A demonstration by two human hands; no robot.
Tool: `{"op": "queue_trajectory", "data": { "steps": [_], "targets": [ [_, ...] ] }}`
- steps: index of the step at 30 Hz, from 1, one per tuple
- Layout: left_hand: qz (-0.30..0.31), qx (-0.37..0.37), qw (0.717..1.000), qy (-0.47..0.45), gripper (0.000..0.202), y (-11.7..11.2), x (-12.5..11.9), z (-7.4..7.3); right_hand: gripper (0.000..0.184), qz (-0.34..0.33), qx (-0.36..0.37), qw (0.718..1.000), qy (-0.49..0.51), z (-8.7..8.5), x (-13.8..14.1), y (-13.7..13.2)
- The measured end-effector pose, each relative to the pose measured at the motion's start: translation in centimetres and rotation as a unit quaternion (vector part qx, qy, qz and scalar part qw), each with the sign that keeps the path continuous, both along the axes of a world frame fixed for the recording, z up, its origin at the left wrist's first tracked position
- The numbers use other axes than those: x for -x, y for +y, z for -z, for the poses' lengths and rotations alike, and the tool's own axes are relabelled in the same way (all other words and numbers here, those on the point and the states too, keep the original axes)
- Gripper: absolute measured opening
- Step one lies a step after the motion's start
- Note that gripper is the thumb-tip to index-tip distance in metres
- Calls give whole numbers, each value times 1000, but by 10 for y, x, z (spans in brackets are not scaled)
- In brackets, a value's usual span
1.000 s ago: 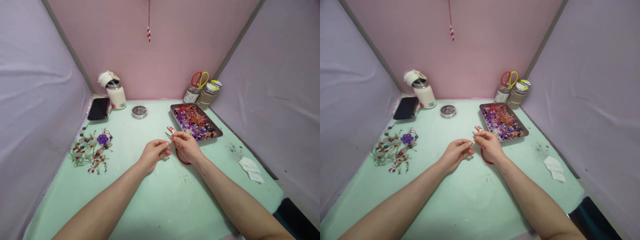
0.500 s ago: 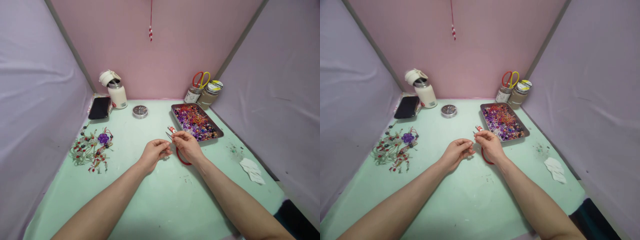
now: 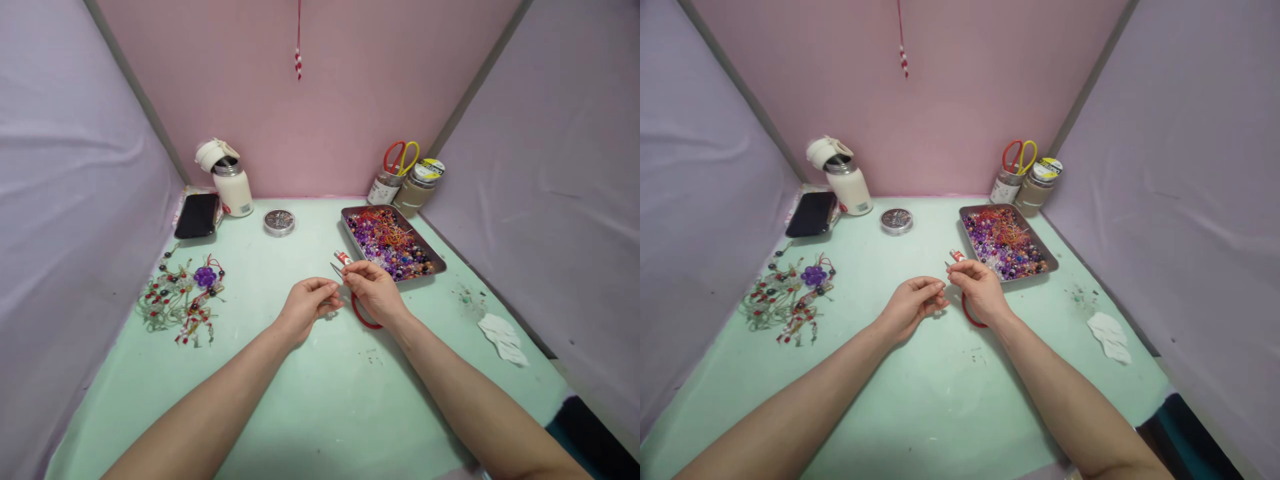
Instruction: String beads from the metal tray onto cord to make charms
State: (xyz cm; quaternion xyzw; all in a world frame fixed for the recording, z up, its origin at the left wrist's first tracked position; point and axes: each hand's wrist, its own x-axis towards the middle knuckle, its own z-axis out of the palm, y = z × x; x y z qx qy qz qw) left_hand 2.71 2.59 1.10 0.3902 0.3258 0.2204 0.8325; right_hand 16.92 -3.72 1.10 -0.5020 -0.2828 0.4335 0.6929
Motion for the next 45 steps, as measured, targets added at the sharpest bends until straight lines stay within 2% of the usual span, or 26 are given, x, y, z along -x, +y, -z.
{"op": "queue_trajectory", "data": {
  "steps": [6, 16, 23, 28, 31, 33, 36, 39, 41, 45],
  "targets": [
    [-1, -4, 1000, 8, 20, 0, 0, -2, 16, -4, -8, 1000, -8, 1, 0, 0],
    [-12, -43, 999, 29, 25, -1, -1, 0, 15, -1, 5, 997, -82, 7, -3, -1],
    [-6, -74, 997, 30, 27, -2, -1, 0, 23, -43, 2, 989, -145, -4, -3, -5],
    [-7, -70, 997, 13, 30, 0, -1, -1, 26, -66, -8, 977, -203, -9, -5, -9],
    [-12, -65, 998, -1, 30, 0, -1, -1, 25, -55, -6, 972, -229, -13, -6, -11],
    [-20, -64, 998, -8, 29, 0, -1, -1, 23, -18, -11, 965, -260, -16, -11, -12],
    [-37, -61, 997, -11, 28, 1, 0, 0, 19, 98, -19, 932, -349, -23, -29, -15],
    [-51, -62, 997, -14, 27, 1, -1, 2, 15, 200, 3, 866, -458, -26, -57, -16],
    [-56, -60, 997, -9, 27, 1, -2, 2, 13, 208, 29, 828, -520, -25, -76, -15],
    [-63, -57, 996, -3, 28, 2, -2, 2, 12, 150, 127, 754, -627, -20, -99, -10]
  ]
}}
